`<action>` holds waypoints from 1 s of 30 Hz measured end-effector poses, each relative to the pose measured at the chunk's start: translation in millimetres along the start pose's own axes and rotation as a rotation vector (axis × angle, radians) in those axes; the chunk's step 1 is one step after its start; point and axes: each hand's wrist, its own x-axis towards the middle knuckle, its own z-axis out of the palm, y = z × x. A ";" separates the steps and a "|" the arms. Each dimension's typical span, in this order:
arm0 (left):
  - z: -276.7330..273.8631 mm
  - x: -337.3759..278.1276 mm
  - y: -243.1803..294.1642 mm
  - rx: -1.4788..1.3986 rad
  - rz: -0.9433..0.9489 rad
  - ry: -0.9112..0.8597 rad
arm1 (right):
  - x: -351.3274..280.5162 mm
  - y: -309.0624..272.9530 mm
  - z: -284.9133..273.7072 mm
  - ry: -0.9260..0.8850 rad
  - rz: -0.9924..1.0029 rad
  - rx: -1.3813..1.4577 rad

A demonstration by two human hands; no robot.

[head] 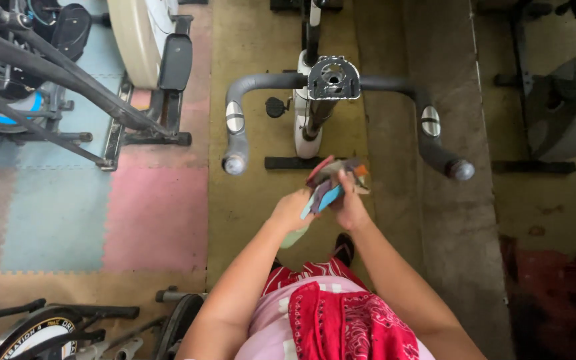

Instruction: The recorder is spraying disinfectant and wiping down several pieces of gym equipment including an elliptical machine, a treadmill, and a stationary bike.

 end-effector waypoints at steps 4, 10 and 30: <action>-3.5 -20.4 -16.6 -0.070 -0.004 -0.023 | -4.1 37.5 20.8 -0.073 0.033 -0.125; -41.7 -38.3 -19.3 -0.050 0.088 -0.065 | 7.7 67.9 50.9 0.069 -0.120 -0.054; -20.2 28.9 -83.5 -0.116 0.201 0.259 | 102.2 -139.2 162.8 -0.099 0.207 0.582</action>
